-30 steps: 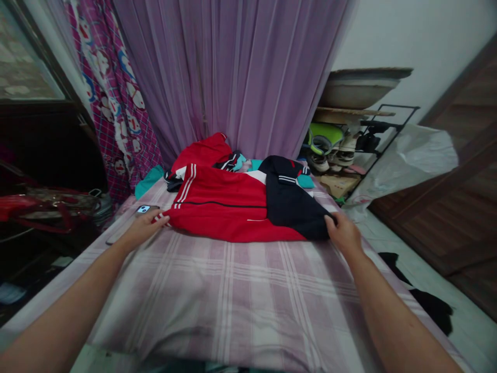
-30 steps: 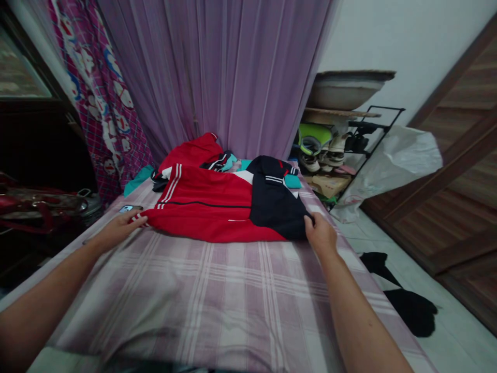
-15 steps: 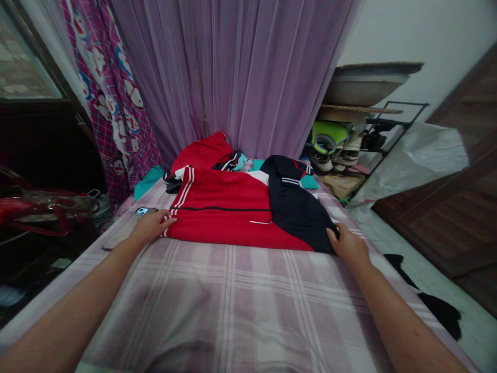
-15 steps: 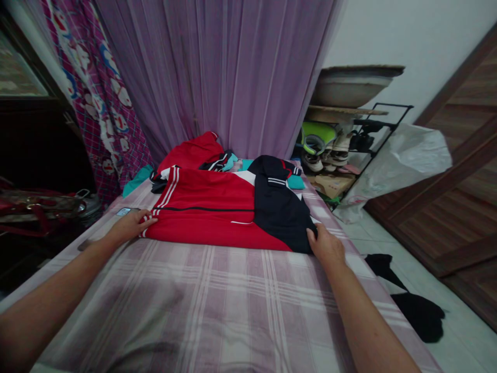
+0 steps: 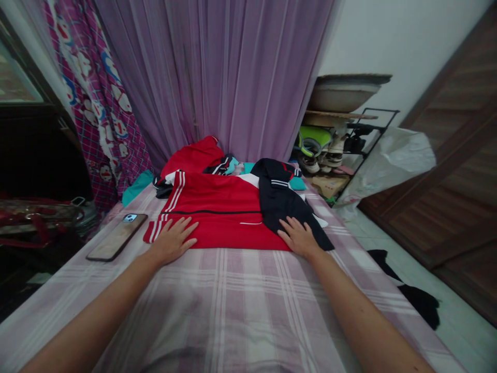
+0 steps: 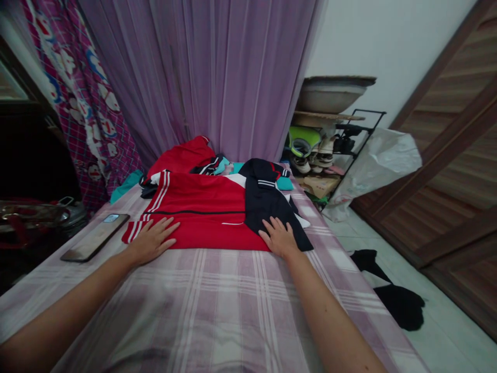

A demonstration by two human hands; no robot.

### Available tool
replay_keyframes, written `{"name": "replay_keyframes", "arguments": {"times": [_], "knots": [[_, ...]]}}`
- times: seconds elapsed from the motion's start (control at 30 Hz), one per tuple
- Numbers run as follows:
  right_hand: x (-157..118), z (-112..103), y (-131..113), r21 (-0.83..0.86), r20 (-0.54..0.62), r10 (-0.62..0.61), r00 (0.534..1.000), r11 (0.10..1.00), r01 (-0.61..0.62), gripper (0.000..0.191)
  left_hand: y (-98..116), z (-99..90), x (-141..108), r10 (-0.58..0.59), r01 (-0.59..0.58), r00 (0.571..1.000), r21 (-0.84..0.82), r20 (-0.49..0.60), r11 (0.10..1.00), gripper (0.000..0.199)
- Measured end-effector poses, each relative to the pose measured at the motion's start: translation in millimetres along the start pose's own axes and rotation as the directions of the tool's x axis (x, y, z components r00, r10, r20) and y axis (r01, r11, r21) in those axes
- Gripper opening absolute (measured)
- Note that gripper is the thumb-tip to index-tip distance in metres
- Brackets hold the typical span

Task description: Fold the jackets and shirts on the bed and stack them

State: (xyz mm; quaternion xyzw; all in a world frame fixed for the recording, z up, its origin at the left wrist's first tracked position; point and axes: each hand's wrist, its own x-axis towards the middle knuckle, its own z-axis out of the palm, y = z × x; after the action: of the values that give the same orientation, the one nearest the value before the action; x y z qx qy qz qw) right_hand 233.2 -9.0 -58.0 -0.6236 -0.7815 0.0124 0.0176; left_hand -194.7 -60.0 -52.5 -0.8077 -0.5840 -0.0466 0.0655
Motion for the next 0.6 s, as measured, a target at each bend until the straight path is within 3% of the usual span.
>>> {"name": "replay_keyframes", "arguments": {"times": [0.17,0.27,0.33,0.47,0.6], "knots": [[-1,-4,3,0.035,-0.029,-0.002,1.000,0.999,0.003,0.053,-9,-0.7,7,-0.069,0.074,0.995,-0.070,0.065,0.995,0.051],[4,-23,6,0.115,-0.052,-0.009,0.999,0.993,0.015,0.045,-5,-5.5,12,-0.053,0.050,0.998,-0.094,-0.036,0.994,0.050],[16,-41,9,0.176,-0.112,0.053,0.992,0.984,-0.032,0.041,0,-3.7,15,-0.006,-0.004,0.993,-0.085,-0.121,0.996,0.051],[60,-76,22,0.202,-0.233,0.262,0.936,0.955,-0.217,0.039,5,13.7,22,0.066,-0.074,0.990,-0.055,-0.128,0.996,0.053],[123,-91,39,0.200,-0.173,0.398,0.901,0.910,-0.363,0.042,4,30.8,22,0.068,-0.074,0.991,-0.047,-0.115,0.996,0.054]]}}
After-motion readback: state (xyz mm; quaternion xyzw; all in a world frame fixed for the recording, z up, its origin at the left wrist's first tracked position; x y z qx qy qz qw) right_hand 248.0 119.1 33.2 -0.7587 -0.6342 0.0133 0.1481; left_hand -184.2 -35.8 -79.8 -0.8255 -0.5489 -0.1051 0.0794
